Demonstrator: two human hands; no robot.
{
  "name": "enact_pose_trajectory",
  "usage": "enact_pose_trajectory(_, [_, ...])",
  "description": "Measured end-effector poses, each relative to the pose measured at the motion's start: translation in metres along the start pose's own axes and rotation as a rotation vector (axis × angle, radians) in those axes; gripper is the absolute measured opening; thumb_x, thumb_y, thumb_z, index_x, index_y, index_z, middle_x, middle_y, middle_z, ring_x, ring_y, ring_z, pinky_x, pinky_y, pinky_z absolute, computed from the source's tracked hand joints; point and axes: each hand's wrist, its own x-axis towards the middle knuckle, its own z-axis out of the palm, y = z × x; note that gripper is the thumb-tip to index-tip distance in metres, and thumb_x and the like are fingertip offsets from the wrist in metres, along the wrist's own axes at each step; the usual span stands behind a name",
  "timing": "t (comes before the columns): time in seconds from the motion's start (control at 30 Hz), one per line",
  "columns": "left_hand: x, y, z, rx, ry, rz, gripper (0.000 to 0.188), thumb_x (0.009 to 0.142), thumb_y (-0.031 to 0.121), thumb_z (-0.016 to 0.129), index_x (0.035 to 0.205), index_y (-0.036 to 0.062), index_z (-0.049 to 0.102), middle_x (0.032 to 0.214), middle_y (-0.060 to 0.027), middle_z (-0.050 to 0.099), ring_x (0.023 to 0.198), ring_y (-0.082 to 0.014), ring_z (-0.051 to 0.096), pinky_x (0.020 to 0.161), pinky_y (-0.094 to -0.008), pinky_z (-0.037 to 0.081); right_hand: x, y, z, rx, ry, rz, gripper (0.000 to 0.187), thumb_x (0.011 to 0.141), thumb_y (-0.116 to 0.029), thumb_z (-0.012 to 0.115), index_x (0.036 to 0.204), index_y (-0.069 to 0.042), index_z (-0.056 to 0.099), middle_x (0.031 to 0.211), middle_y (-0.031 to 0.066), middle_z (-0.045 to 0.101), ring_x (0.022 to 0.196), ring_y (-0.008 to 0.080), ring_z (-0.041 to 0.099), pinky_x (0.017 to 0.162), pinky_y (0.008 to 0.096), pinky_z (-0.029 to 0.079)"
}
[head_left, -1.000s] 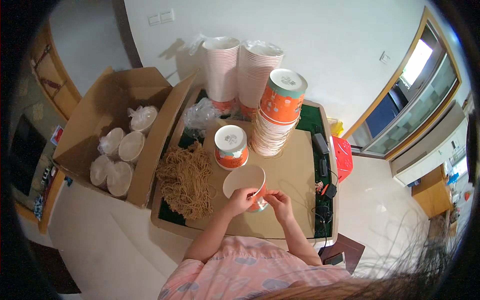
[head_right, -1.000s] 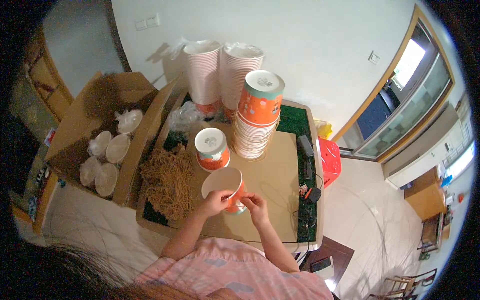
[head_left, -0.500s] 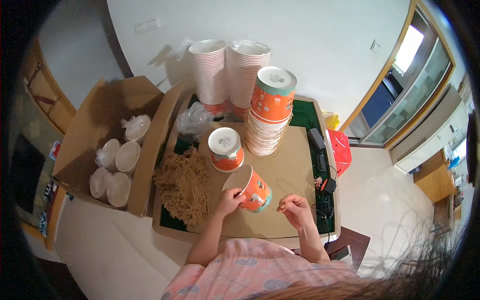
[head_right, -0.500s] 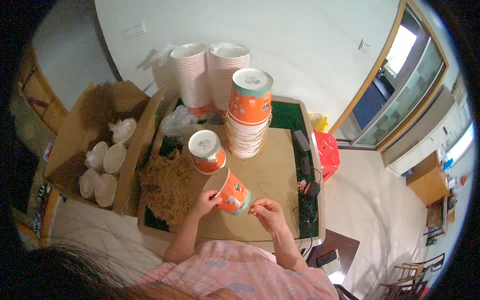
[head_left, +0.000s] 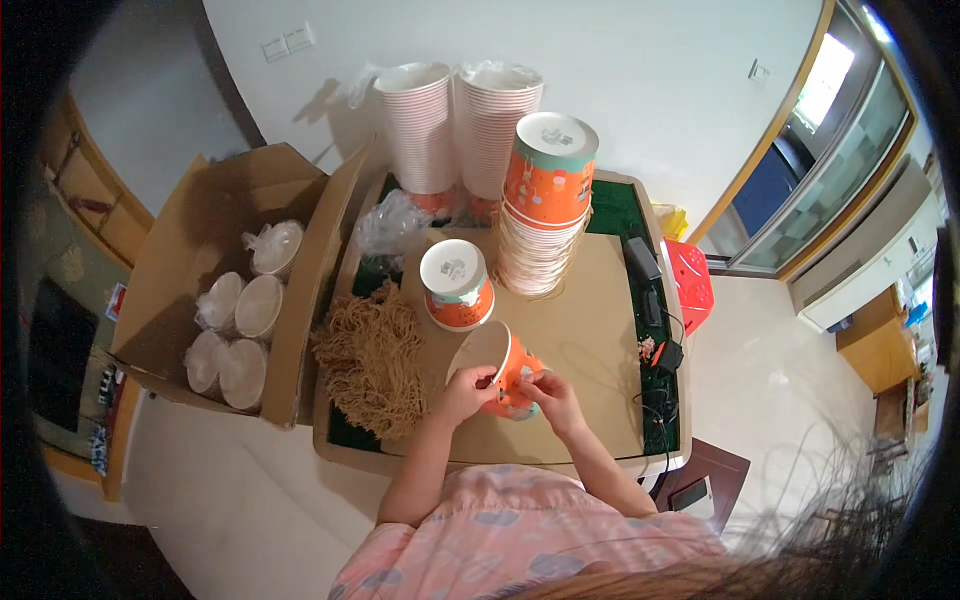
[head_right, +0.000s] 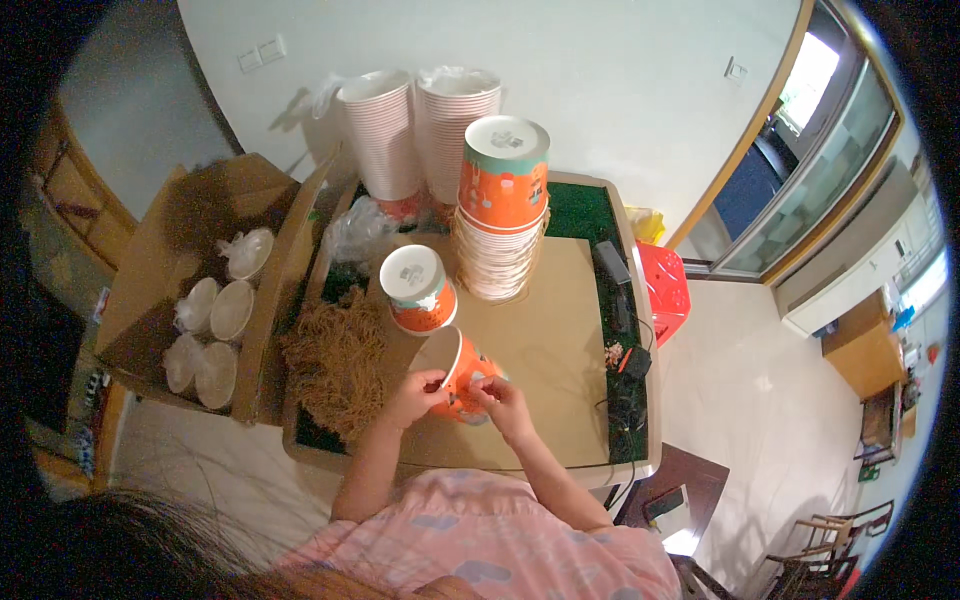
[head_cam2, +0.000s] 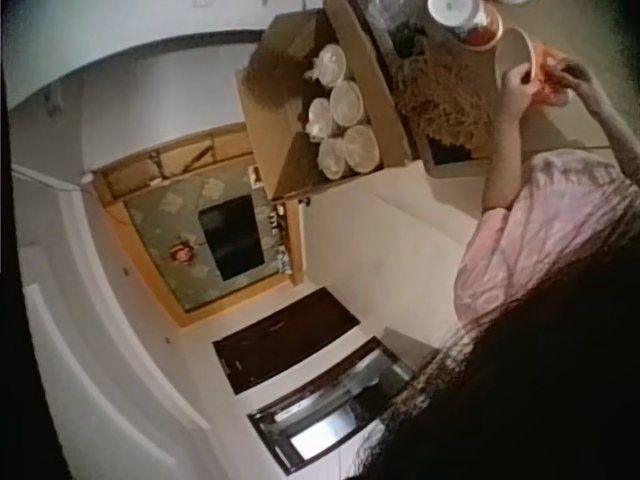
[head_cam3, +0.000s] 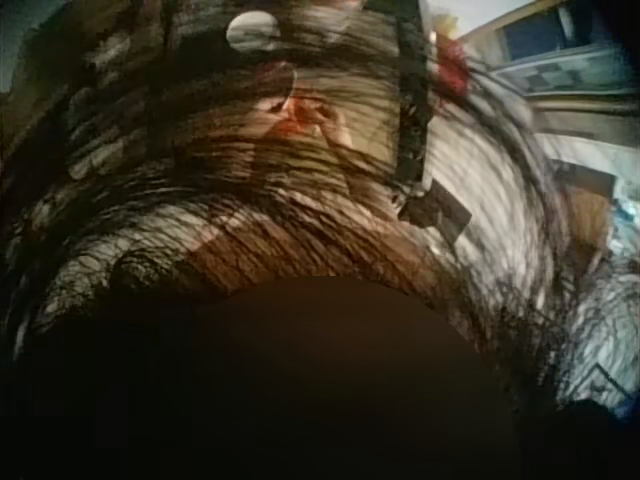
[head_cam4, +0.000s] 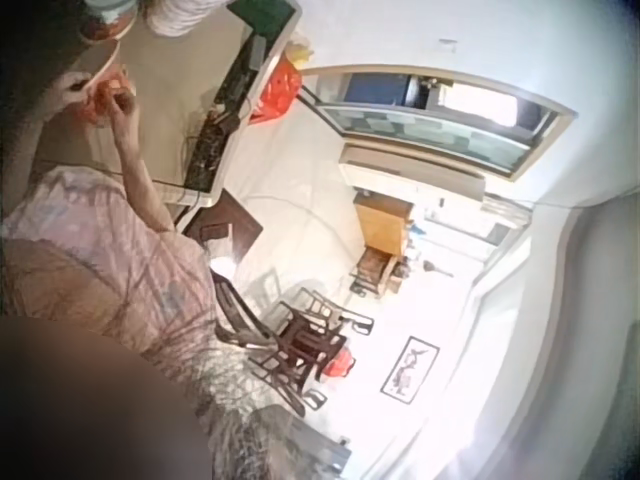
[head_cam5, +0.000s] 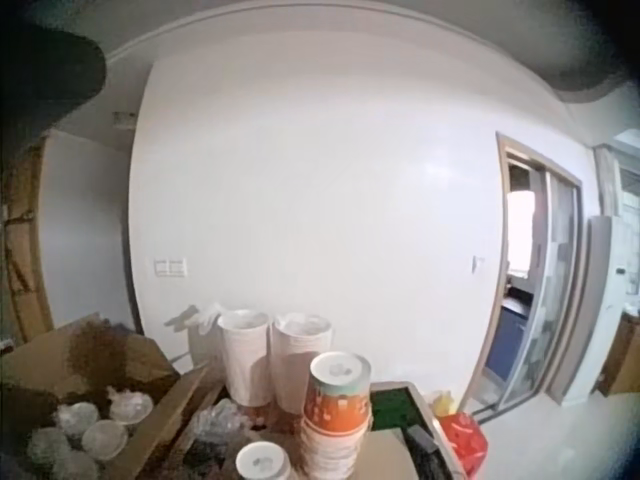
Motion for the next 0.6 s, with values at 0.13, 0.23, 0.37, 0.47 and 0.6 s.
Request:
enact_pose_trajectory(0.13, [0.0, -0.002, 0.011, 0.324, 0.04, 0.018, 0.021, 0.076, 0.005, 0.056, 0.095, -0.0018, 0.061, 0.072, -0.0077, 0.062, 0.067, -0.0092, 0.058, 0.062, -0.026, 0.047, -0.001, 0.002, 0.005, -0.271, 0.036, -0.09, 0.01, 0.08, -0.007, 0.063, 0.083, 0.001, 0.06, 0.082, 0.0049, 0.061, 0.075, 0.011, 0.058, 0.072, 0.0259, 0.049])
enact_pose_trajectory(0.23, [-0.002, -0.001, 0.017, 0.376, 0.097, 0.102, 0.022, 0.075, 0.002, 0.056, 0.096, -0.004, 0.06, 0.077, -0.0077, 0.064, 0.07, -0.0097, 0.058, 0.064, -0.0245, 0.047, -0.003, -0.002, 0.007, -0.37, -0.004, -0.103, 0.01, 0.078, -0.006, 0.064, 0.081, 0.003, 0.061, 0.083, 0.0058, 0.059, 0.077, 0.0121, 0.057, 0.07, 0.0268, 0.051])
enact_pose_trajectory(0.37, [-0.002, 0.007, 0.021, 0.394, 0.085, 0.053, 0.023, 0.076, 0.002, 0.056, 0.098, -0.004, 0.06, 0.081, -0.0123, 0.065, 0.074, -0.0127, 0.061, 0.065, -0.0268, 0.049, -0.003, -0.001, 0.003, -0.375, -0.043, -0.097, 0.008, 0.077, -0.004, 0.064, 0.08, 0.003, 0.061, 0.087, 0.0066, 0.056, 0.081, 0.0134, 0.057, 0.07, 0.027, 0.051])
enact_pose_trajectory(0.47, [-0.005, 0.013, 0.027, 0.411, 0.088, 0.073, 0.024, 0.076, 0.002, 0.056, 0.099, -0.0032, 0.06, 0.083, -0.0143, 0.065, 0.076, -0.015, 0.063, 0.066, -0.028, 0.049, -0.001, 0.001, -0.003, -0.383, -0.11, -0.068, 0.008, 0.077, -0.004, 0.064, 0.081, 0.002, 0.061, 0.09, 0.0068, 0.054, 0.083, 0.0147, 0.056, 0.071, 0.0278, 0.051])
enact_pose_trajectory(0.6, [-0.005, 0.013, 0.031, 0.496, 0.079, 0.092, 0.024, 0.075, 0.0, 0.055, 0.099, -0.0026, 0.059, 0.084, -0.0161, 0.064, 0.077, -0.0196, 0.064, 0.068, -0.0298, 0.05, 0.001, 0.001, -0.004, -0.427, -0.128, -0.03, 0.01, 0.076, -0.006, 0.064, 0.082, 0.001, 0.062, 0.091, 0.0076, 0.055, 0.083, 0.016, 0.057, 0.071, 0.029, 0.05])
